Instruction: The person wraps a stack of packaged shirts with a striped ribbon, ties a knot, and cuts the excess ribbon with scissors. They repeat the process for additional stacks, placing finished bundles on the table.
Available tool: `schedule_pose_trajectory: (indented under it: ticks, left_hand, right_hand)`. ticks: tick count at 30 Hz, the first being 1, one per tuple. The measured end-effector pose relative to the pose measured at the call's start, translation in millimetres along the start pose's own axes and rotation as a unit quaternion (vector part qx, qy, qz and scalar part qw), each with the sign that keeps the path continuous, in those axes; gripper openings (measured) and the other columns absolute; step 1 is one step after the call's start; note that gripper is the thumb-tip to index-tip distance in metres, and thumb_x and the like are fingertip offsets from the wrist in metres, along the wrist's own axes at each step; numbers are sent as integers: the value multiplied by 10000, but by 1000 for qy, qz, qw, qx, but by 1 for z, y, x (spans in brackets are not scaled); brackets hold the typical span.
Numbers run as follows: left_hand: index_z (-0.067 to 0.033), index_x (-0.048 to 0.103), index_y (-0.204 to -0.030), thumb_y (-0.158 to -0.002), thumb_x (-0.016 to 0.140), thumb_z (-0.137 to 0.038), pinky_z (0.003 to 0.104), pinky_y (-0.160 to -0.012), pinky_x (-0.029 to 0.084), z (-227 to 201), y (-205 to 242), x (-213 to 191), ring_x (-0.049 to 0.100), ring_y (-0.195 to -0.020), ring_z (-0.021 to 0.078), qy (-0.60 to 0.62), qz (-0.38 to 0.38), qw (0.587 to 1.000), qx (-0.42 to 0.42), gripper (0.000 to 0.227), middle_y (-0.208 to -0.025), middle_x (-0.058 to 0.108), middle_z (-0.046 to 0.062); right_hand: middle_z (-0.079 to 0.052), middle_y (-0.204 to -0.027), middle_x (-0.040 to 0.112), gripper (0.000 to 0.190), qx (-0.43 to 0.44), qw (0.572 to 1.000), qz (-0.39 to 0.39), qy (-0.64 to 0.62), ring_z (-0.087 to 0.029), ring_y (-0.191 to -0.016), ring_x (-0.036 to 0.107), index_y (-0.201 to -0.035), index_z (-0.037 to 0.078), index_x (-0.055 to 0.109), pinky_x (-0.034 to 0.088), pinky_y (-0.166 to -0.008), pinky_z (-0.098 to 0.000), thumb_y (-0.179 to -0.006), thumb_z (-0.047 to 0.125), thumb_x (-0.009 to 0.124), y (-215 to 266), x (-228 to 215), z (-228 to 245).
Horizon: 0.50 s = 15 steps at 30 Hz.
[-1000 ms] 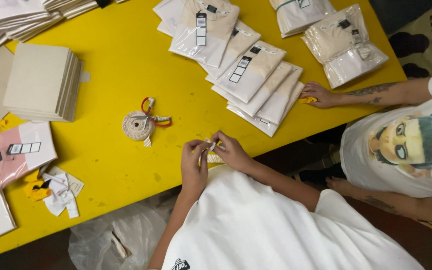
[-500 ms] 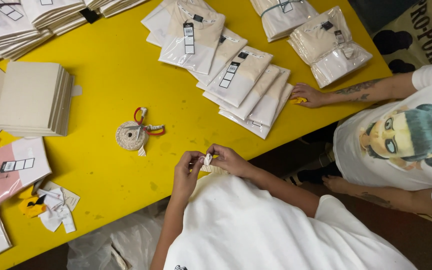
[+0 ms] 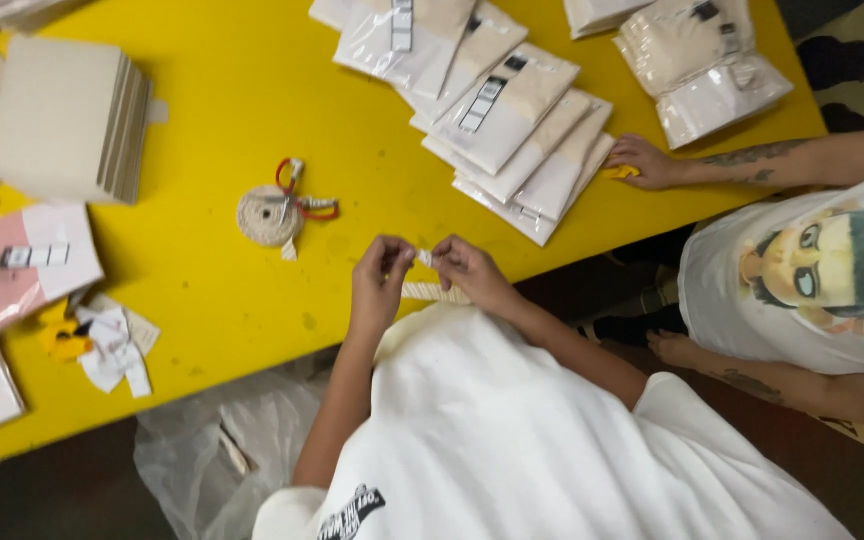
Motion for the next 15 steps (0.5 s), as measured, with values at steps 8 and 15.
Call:
schedule_pose_trajectory:
  ticks: [8, 15]
  left_hand:
    - [-74, 645, -1031, -1018, 658, -97, 345, -773, 591, -9, -14, 5, 706, -825, 197, 30, 3, 999, 11, 30, -905, 689, 93]
    - [-64, 539, -1353, -870, 831, -52, 495, -989, 568, -39, -10, 7, 663, -1155, 384, 90, 118, 989, -15, 564, -1356, 572, 181]
  right_hand:
    - [-10, -849, 674, 160, 13, 994, -69, 83, -83, -832, 594, -1071, 108, 689, 495, -803, -259, -1036, 264, 702, 6, -12, 41]
    - [-6, -837, 649, 101, -11, 994, -55, 94, -104, -850, 577, -1067, 91, 706, 487, -851, -289, -1065, 157, 630, 14, -16, 51]
Point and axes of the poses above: each hand's wrist, its own y-axis away from the middle knuckle, its own x-axis out of the palm, z = x × y, the point moved 2 cm from there along -y, towards the middle knuckle
